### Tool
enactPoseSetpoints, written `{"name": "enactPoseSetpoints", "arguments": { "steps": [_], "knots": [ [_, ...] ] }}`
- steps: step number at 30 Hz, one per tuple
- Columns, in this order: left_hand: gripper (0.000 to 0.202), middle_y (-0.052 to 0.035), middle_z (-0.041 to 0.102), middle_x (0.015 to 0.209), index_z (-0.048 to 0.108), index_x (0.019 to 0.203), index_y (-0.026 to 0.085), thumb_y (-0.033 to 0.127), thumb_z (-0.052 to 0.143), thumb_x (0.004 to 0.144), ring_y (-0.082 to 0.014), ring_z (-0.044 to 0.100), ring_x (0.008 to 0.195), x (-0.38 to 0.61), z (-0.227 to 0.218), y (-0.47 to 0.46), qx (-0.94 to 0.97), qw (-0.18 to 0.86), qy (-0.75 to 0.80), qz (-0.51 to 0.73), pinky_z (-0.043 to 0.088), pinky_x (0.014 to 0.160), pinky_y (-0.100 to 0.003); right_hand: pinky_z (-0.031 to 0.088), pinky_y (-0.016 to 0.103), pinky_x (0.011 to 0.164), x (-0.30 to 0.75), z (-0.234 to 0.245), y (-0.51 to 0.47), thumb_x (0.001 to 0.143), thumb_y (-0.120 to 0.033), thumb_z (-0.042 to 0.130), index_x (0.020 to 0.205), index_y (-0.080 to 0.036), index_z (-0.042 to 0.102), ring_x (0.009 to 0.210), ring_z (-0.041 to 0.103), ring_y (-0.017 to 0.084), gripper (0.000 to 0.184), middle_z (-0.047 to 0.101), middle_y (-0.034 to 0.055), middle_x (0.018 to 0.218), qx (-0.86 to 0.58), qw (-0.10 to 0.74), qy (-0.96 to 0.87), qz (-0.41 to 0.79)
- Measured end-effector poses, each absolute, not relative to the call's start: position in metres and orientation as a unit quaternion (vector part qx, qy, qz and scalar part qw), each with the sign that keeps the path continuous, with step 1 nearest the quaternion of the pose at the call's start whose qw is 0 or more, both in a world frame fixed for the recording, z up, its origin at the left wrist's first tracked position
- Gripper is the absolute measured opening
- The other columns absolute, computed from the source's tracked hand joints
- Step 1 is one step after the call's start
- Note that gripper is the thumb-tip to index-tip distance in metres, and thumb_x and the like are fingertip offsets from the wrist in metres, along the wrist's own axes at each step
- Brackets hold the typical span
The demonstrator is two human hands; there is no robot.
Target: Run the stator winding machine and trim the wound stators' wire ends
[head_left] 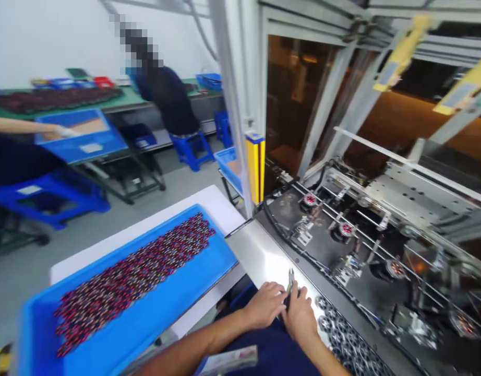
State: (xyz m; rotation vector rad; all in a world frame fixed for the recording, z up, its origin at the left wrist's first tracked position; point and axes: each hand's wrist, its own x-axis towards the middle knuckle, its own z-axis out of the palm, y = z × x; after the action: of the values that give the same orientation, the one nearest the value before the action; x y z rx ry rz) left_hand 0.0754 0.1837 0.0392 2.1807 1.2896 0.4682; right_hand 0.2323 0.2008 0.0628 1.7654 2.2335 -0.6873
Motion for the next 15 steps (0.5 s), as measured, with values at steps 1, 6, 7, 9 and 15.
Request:
{"name": "enactPoseSetpoints", "arguments": {
  "steps": [1,6,7,9,15],
  "knots": [
    [0.029,-0.0089,0.064,0.118,0.06,0.119,0.017,0.032,0.058,0.094,-0.0248,0.061,0.108,0.075,0.038,0.184,0.815,0.277,0.478,0.173,0.05,0.091,-0.045,0.05,0.053,0.092,0.229,0.062,0.203,0.084,-0.016,0.053,0.149,-0.006,0.034,0.109,0.064,0.041,0.069,0.051,0.0319,0.133,0.591,0.12,0.768,-0.215],
    [0.029,-0.0076,0.068,0.112,0.064,0.114,0.016,0.036,0.06,0.093,-0.0228,0.065,0.102,0.067,0.041,0.189,0.831,0.252,0.461,0.182,0.054,0.088,-0.043,0.056,0.051,0.079,0.236,0.073,0.205,0.095,-0.028,0.043,0.142,-0.003,0.045,0.095,0.07,0.039,0.054,0.057,0.0335,0.124,0.572,0.156,0.788,-0.166],
    [0.028,-0.0069,0.069,0.108,0.064,0.113,0.016,0.037,0.061,0.093,-0.022,0.066,0.099,0.059,0.045,0.193,0.836,0.239,0.459,0.184,0.054,0.086,-0.043,0.057,0.049,0.078,0.244,0.081,0.204,0.094,-0.029,0.047,0.138,-0.006,0.051,0.093,0.071,0.038,0.05,0.061,0.0306,0.121,0.572,0.157,0.787,-0.169],
    [0.028,-0.0067,0.071,0.102,0.064,0.113,0.015,0.035,0.059,0.095,-0.0214,0.067,0.096,0.034,0.059,0.213,0.841,0.202,0.465,0.188,0.055,0.087,-0.043,0.057,0.045,0.082,0.268,0.11,0.207,0.089,-0.029,0.056,0.129,-0.015,0.062,0.094,0.072,0.035,0.043,0.067,0.023,0.118,0.574,0.141,0.786,-0.182],
    [0.039,-0.014,0.065,0.122,0.058,0.128,0.014,0.039,0.053,0.097,-0.0278,0.061,0.114,-0.021,0.152,0.383,0.854,0.08,0.478,0.19,0.047,0.099,-0.053,0.054,0.049,0.086,0.357,0.235,0.288,0.098,-0.035,0.04,0.121,-0.017,0.065,0.098,0.066,0.033,0.038,0.066,0.0199,0.113,0.521,0.001,0.852,-0.046]
  ]
}}
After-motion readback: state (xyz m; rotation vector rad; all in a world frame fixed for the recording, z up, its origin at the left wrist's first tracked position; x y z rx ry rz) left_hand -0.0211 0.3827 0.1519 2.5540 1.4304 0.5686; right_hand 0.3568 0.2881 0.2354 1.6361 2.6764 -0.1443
